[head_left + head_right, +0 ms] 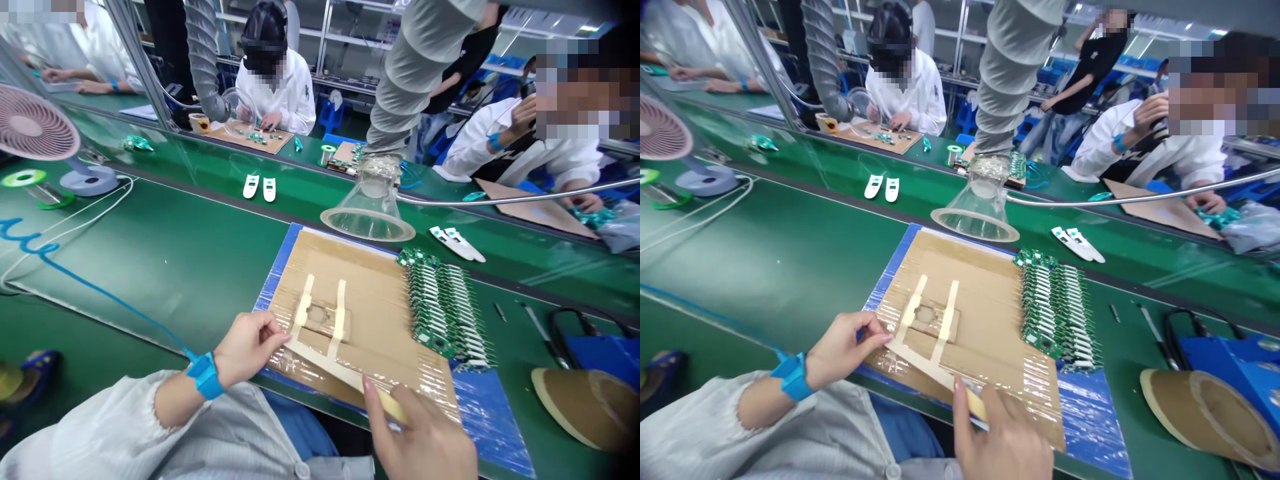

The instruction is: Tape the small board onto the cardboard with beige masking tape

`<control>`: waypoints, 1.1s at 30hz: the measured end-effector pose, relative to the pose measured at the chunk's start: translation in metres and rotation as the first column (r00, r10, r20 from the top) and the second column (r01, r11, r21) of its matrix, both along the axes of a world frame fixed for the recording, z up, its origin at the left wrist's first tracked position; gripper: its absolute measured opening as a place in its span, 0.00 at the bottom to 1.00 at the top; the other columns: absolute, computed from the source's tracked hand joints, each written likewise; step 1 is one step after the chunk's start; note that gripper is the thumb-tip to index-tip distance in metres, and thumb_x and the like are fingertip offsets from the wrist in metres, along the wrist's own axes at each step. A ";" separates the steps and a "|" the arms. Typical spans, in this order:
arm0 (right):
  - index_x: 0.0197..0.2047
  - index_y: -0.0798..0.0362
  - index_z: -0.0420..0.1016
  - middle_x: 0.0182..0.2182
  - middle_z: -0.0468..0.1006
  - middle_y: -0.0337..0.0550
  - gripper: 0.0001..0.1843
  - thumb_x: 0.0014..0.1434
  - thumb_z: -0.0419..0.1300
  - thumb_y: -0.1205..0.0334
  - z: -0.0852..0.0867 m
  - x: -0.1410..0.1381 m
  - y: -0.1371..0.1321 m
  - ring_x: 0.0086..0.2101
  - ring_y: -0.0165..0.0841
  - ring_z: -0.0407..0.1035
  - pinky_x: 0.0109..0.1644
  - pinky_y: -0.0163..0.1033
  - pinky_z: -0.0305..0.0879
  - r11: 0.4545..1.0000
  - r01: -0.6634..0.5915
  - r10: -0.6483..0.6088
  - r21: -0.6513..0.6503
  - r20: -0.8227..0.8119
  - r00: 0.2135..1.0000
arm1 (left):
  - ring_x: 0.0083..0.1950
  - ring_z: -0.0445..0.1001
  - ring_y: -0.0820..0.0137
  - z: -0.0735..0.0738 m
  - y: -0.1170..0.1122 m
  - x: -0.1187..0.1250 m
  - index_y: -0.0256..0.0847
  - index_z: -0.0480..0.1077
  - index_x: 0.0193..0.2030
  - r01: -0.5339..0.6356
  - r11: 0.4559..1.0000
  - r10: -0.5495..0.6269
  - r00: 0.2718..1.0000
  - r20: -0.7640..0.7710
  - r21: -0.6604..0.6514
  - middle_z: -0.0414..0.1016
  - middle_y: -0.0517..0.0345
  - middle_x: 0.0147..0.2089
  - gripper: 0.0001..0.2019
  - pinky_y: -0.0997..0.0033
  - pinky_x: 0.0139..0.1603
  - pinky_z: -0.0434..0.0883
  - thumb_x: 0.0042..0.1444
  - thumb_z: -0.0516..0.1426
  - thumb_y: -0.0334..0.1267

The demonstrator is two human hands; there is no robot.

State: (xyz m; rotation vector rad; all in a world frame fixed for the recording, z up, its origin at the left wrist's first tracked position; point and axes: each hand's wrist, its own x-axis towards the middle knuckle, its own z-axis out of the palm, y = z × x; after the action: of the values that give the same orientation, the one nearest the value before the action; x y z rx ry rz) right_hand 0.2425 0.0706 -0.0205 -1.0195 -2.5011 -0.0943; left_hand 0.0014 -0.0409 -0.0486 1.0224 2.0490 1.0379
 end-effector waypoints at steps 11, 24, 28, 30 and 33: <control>0.24 0.49 0.63 0.24 0.65 0.42 0.17 0.62 0.56 0.52 -0.014 -0.021 0.022 0.31 0.41 0.60 0.40 0.46 0.54 0.924 -0.049 -0.079 0.379 0.314 0.946 | 0.39 0.66 0.64 -0.011 0.003 -0.011 0.39 0.67 0.26 0.097 0.995 -0.071 0.887 -0.457 0.034 0.73 0.59 0.30 0.09 0.61 0.43 0.56 0.56 0.59 0.35; 0.26 0.51 0.64 0.25 0.65 0.39 0.13 0.63 0.56 0.60 -0.018 -0.030 0.005 0.32 0.38 0.58 0.43 0.46 0.53 0.904 -0.028 -0.154 0.426 0.387 0.909 | 0.40 0.64 0.65 -0.018 0.007 -0.014 0.39 0.63 0.31 0.063 0.997 -0.038 0.869 -0.494 0.034 0.70 0.60 0.34 0.08 0.63 0.42 0.55 0.55 0.60 0.35; 0.26 0.51 0.64 0.25 0.65 0.40 0.13 0.63 0.55 0.60 -0.020 -0.030 0.005 0.32 0.38 0.58 0.43 0.45 0.52 0.908 -0.020 -0.153 0.417 0.378 0.913 | 0.40 0.65 0.65 -0.017 0.004 -0.015 0.40 0.63 0.34 0.055 0.998 -0.030 0.863 -0.504 0.035 0.71 0.59 0.36 0.04 0.62 0.42 0.57 0.59 0.55 0.33; 0.26 0.51 0.64 0.25 0.65 0.40 0.13 0.63 0.55 0.61 -0.021 -0.030 0.004 0.32 0.38 0.58 0.43 0.45 0.51 0.908 -0.018 -0.154 0.419 0.372 0.915 | 0.42 0.66 0.64 -0.017 0.001 -0.010 0.40 0.66 0.37 0.116 0.991 -0.052 0.809 -0.585 0.073 0.73 0.56 0.39 0.04 0.61 0.43 0.58 0.62 0.51 0.32; 0.27 0.51 0.65 0.25 0.66 0.40 0.12 0.63 0.55 0.61 -0.022 -0.030 0.004 0.32 0.38 0.58 0.44 0.45 0.52 0.918 -0.005 -0.149 0.397 0.356 0.923 | 0.54 0.66 0.62 -0.022 -0.003 0.005 0.41 0.65 0.54 0.432 0.900 -0.265 0.647 -0.715 0.057 0.74 0.52 0.53 0.13 0.58 0.54 0.56 0.67 0.46 0.36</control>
State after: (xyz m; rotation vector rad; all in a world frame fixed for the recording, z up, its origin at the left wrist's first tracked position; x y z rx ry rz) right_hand 0.2124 0.0745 -0.0422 -0.9939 -2.6164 -0.8598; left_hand 0.0069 -0.0443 -0.0710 2.1058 2.1526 0.7328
